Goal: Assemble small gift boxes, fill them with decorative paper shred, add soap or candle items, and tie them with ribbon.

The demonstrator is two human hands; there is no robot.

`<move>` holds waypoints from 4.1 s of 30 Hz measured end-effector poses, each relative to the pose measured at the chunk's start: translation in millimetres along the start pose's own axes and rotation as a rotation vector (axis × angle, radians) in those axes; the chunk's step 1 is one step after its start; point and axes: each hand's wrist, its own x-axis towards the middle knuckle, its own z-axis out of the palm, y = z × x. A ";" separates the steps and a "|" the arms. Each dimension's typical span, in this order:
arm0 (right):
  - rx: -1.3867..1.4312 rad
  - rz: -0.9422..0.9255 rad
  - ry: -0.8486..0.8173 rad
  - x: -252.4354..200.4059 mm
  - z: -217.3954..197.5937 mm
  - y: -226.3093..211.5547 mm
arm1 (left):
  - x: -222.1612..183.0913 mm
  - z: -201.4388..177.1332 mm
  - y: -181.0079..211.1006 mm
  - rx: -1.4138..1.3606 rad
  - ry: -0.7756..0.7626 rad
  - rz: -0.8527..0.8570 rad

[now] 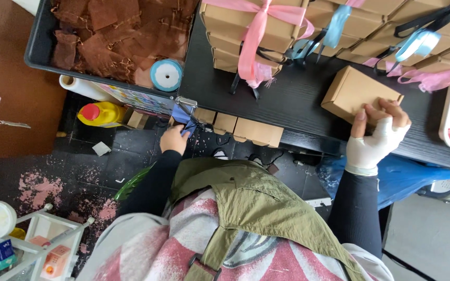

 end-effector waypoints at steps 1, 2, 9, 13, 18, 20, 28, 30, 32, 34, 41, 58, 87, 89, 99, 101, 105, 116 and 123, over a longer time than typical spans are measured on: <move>-0.003 0.005 0.003 -1.6 1.6 1.8 | 4.0 10.9 -5.6 0.002 -0.003 0.006; -0.002 0.008 0.004 -3.2 2.8 3.8 | 7.8 21.7 -10.9 0.069 -0.044 -0.004; -0.021 0.021 0.012 -5.0 4.1 4.7 | 16.0 10.9 -3.7 0.052 -0.188 -0.156; -0.029 0.027 0.016 -5.6 3.6 4.0 | 13.2 -34.7 9.9 0.068 -0.090 -0.048; -0.106 -0.059 0.106 -13.4 -2.8 -6.9 | 8.6 -138.3 72.3 -0.239 -0.113 0.606; -0.616 -0.198 0.138 -36.3 11.0 -12.4 | 4.6 -179.5 109.4 -0.355 -0.241 0.697; 1.398 0.114 -0.677 -2.0 5.9 -177.5 | -22.9 -253.7 223.2 -0.675 -0.478 0.955; 1.600 0.296 -0.912 -13.0 14.4 -174.4 | -27.4 -253.4 237.5 -0.562 -0.240 0.963; 1.533 0.485 -0.943 -35.2 23.7 -148.9 | -25.8 -249.8 242.4 -0.535 -0.169 0.979; 1.460 0.684 -0.967 -48.1 21.7 -130.9 | -25.7 -245.1 241.7 -0.507 -0.110 0.993; 0.712 0.320 -0.788 1.3 -33.2 -117.5 | -11.8 -225.4 230.9 -0.754 -0.739 0.502; -0.124 -0.335 -0.065 10.2 -79.6 -83.7 | -5.2 -257.6 252.9 -0.181 0.407 1.141; 0.951 0.792 -0.670 -9.0 -66.3 -36.3 | 27.1 -256.4 212.1 -0.846 -0.904 0.297; 0.977 0.785 -0.659 -11.3 -65.8 -33.7 | 27.5 -255.0 213.3 -0.946 -0.920 0.369; 0.391 0.761 -0.675 10.0 -89.1 -21.8 | 21.1 -246.1 240.5 -1.049 -1.302 0.346; 0.356 0.611 -0.644 20.3 -96.7 -23.1 | 21.0 -249.0 246.9 -1.030 -1.337 0.429; 0.301 0.372 -0.350 21.8 -94.9 -7.0 | 15.3 -249.5 262.1 -1.092 -1.311 0.595; 0.182 0.023 -0.453 59.5 -52.5 13.2 | 4.8 -223.0 294.7 -0.870 -0.903 0.834; 0.789 0.465 -0.394 39.7 -62.0 -20.6 | -12.3 -157.3 310.9 -1.013 -1.016 0.364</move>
